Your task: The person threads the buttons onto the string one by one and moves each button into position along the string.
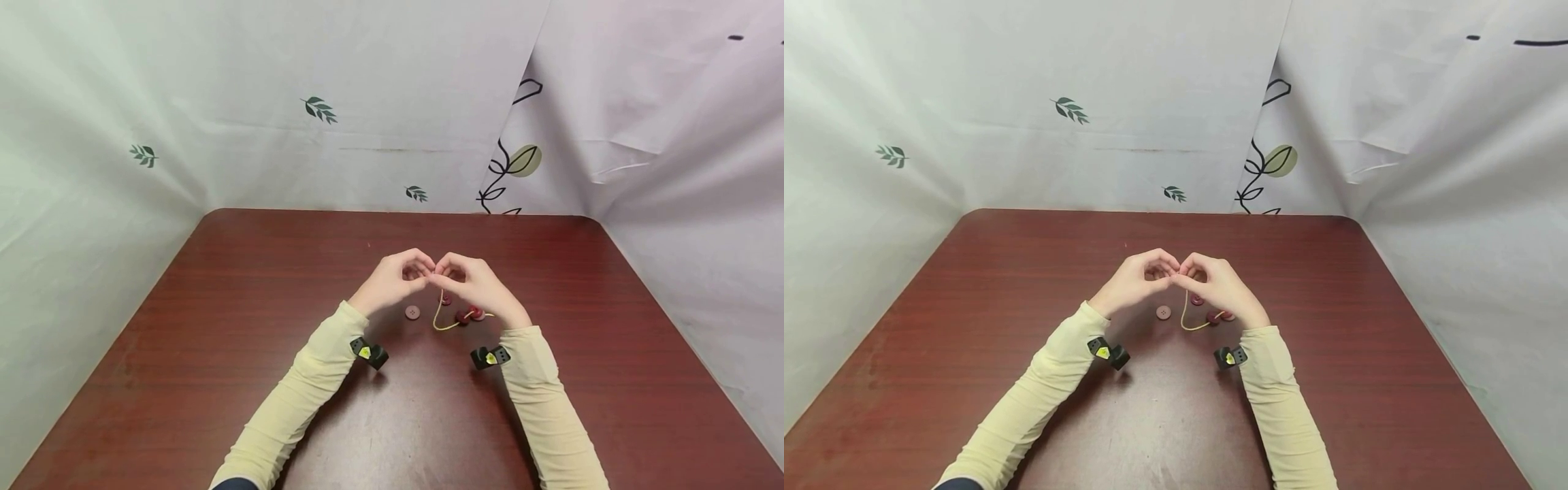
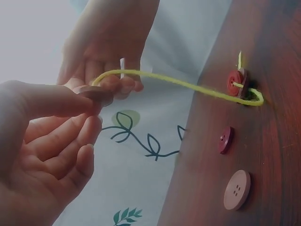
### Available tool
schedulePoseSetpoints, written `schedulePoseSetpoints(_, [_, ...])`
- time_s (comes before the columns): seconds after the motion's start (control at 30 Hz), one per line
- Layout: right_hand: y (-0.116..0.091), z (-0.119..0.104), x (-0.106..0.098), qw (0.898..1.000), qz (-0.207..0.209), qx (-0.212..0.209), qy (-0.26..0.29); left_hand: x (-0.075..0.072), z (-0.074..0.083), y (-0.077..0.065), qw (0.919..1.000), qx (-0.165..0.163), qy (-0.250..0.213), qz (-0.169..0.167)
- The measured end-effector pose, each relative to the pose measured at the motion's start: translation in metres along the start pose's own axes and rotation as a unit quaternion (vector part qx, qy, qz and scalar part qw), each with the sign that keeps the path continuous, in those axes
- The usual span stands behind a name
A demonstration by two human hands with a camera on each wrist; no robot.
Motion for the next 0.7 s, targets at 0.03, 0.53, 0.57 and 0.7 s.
schedulePoseSetpoints(0.03, [0.000, 0.000, 0.000, 1.000, 0.006, 0.000, -0.003, 0.000, 0.000, 0.000, 1.0000, 0.001, -0.001, 0.002])
schedulePoseSetpoints(0.53, [0.000, 0.000, -0.005, 0.999, 0.028, -0.002, -0.030, -0.006, 0.006, -0.001, 0.9987, 0.028, -0.020, 0.036])
schedulePoseSetpoints(0.57, [0.000, 0.001, -0.006, 0.999, 0.029, 0.002, -0.032, -0.007, 0.007, -0.002, 0.9986, 0.029, -0.020, 0.039])
schedulePoseSetpoints(0.7, [-0.001, 0.006, -0.008, 0.999, 0.030, 0.018, -0.034, -0.012, 0.008, -0.002, 0.9982, 0.028, -0.024, 0.048])
Point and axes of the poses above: each hand's wrist, its own y-axis towards the middle knuckle, its own x-axis out of the palm, z = x × y, the point moved 10 cm from there along y, towards the middle knuckle
